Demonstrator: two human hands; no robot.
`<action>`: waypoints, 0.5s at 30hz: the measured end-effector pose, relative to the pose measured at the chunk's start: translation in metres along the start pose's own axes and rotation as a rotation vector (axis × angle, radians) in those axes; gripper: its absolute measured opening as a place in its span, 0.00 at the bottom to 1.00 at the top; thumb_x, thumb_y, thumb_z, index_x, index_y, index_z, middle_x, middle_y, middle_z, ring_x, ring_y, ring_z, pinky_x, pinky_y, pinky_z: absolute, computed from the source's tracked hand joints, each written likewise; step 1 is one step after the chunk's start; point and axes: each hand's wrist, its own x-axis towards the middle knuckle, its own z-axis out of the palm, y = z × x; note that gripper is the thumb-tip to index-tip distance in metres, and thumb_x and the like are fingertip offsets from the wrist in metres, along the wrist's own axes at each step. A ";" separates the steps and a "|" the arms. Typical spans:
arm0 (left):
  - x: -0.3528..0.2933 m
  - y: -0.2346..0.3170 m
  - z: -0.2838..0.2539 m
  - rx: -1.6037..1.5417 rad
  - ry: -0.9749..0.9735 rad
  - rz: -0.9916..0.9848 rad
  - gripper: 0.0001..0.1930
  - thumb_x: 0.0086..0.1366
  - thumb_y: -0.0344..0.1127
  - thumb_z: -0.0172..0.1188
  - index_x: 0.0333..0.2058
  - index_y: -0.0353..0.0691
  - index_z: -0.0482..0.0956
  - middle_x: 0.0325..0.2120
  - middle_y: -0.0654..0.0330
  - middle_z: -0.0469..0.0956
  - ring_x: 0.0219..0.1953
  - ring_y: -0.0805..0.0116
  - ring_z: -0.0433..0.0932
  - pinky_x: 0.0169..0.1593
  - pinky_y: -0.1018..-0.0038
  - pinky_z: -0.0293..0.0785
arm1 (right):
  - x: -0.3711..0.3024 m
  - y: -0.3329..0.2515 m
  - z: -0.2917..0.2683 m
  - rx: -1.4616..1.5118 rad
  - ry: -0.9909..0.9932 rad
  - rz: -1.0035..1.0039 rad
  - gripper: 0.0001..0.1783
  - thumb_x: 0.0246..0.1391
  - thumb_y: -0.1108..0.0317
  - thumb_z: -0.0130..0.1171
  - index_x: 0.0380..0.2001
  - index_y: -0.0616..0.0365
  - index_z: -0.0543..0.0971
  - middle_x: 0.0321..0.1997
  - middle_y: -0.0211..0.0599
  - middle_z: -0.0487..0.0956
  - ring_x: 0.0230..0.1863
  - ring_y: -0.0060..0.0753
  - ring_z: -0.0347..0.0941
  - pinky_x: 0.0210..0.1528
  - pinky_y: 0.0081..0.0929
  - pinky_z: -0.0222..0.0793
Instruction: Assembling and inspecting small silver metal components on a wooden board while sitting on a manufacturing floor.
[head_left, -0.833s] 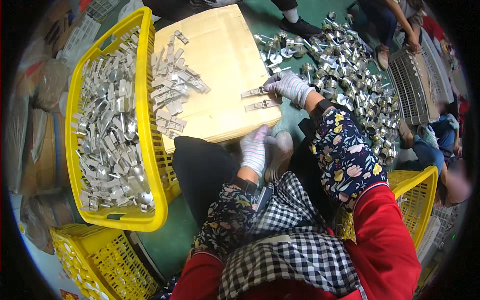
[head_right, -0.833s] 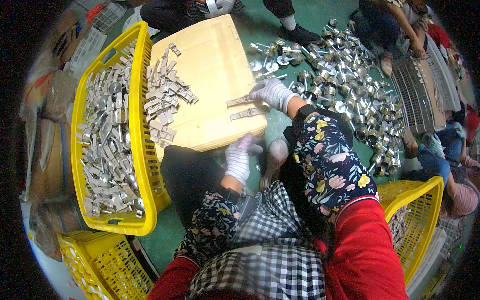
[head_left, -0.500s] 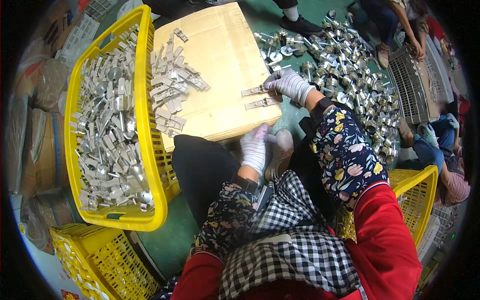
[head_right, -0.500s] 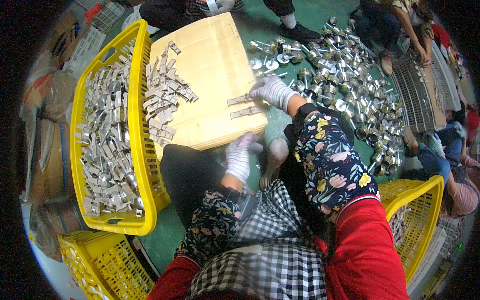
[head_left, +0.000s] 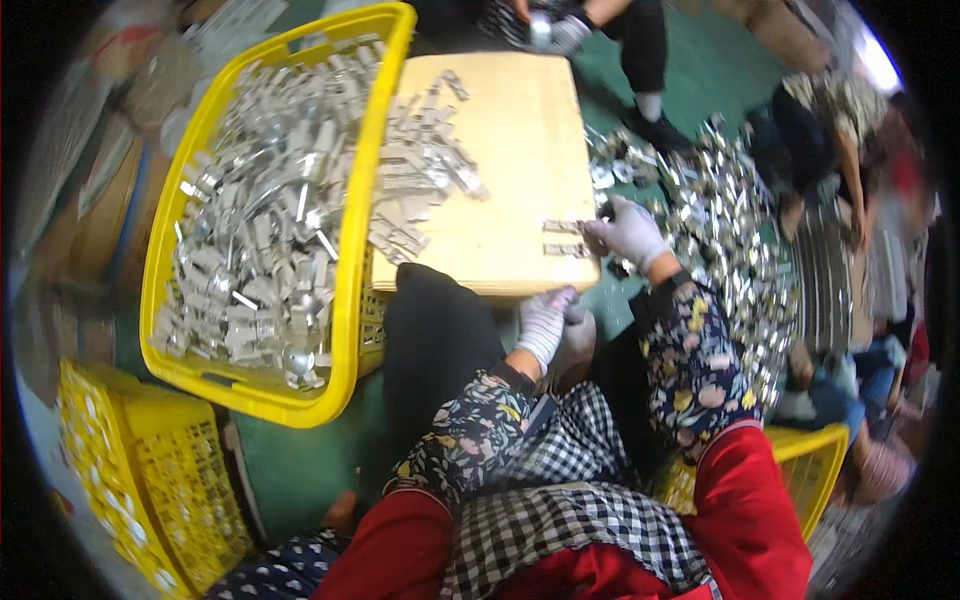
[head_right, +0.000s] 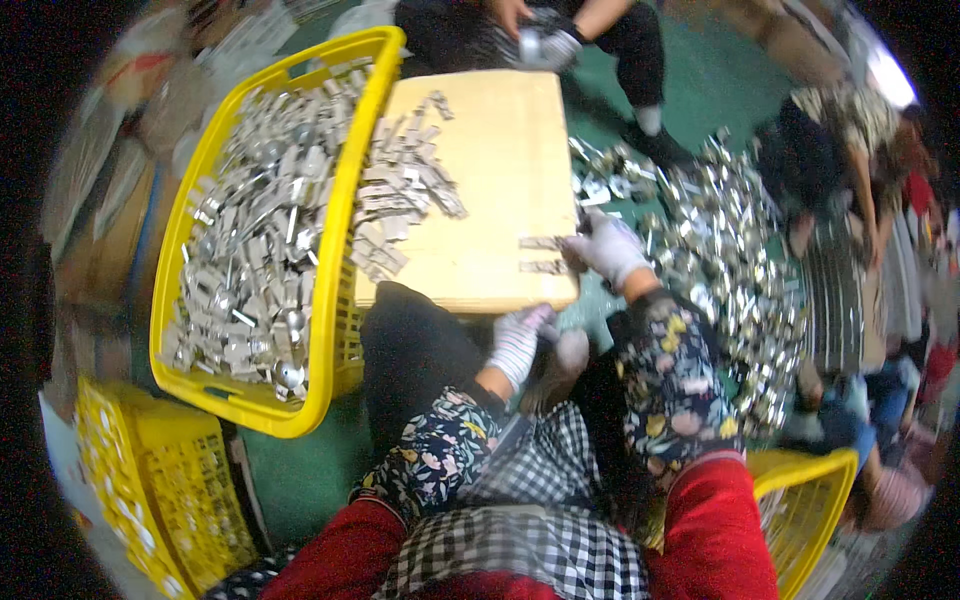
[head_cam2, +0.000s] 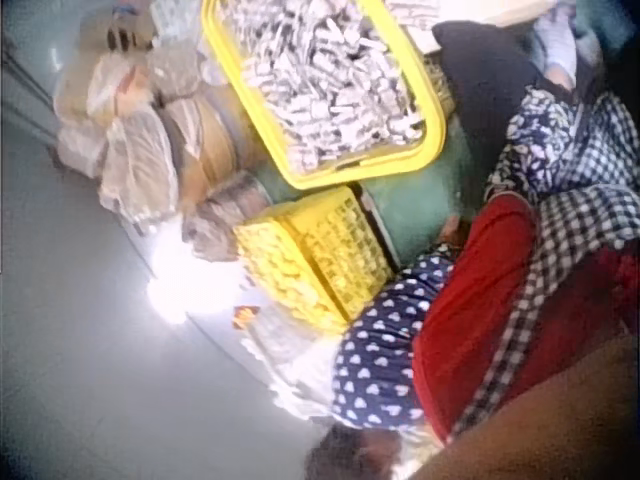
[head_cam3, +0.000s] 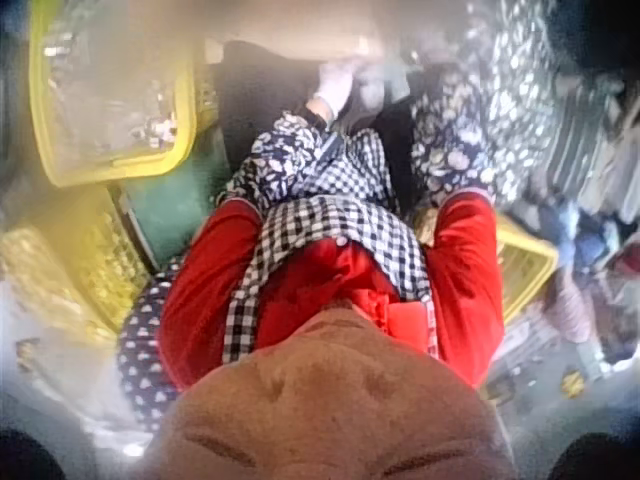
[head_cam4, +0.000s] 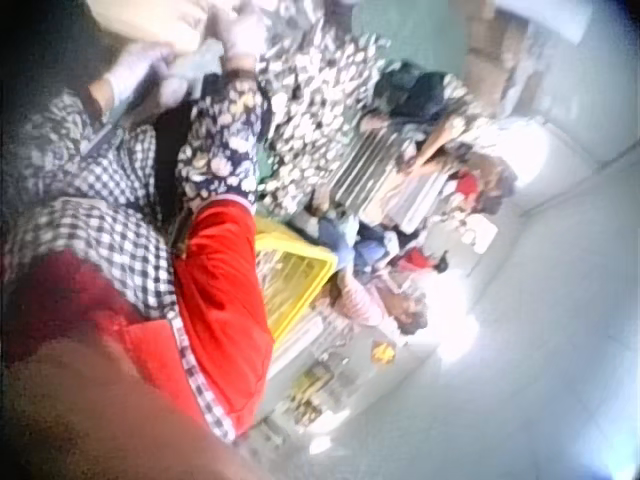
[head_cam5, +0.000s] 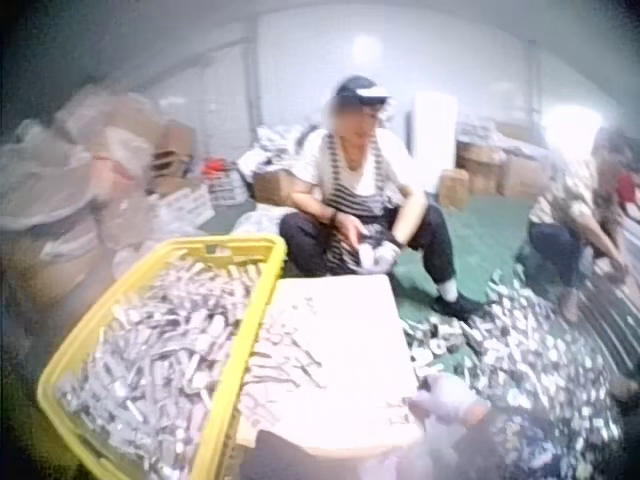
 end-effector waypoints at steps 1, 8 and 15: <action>0.000 0.001 -0.001 0.013 -0.001 -0.046 0.12 0.56 0.37 0.57 0.29 0.32 0.77 0.17 0.57 0.76 0.20 0.70 0.73 0.30 0.76 0.69 | -0.010 -0.009 -0.006 -0.054 0.063 -0.068 0.25 0.42 0.57 0.60 0.42 0.60 0.72 0.38 0.49 0.76 0.40 0.46 0.73 0.45 0.35 0.67; 0.052 -0.070 -0.021 -0.136 -0.078 0.184 0.11 0.55 0.37 0.57 0.32 0.35 0.77 0.26 0.59 0.78 0.28 0.70 0.76 0.35 0.72 0.72 | -0.031 -0.151 0.051 0.071 0.096 -0.508 0.23 0.43 0.53 0.58 0.37 0.60 0.75 0.34 0.49 0.76 0.38 0.46 0.73 0.42 0.35 0.68; 0.047 -0.092 -0.026 -0.143 -0.121 0.192 0.12 0.56 0.37 0.55 0.35 0.35 0.75 0.30 0.58 0.76 0.31 0.69 0.74 0.38 0.72 0.71 | -0.005 -0.212 0.108 -0.303 -0.334 -0.606 0.20 0.43 0.51 0.56 0.34 0.55 0.78 0.33 0.47 0.77 0.36 0.44 0.74 0.39 0.36 0.67</action>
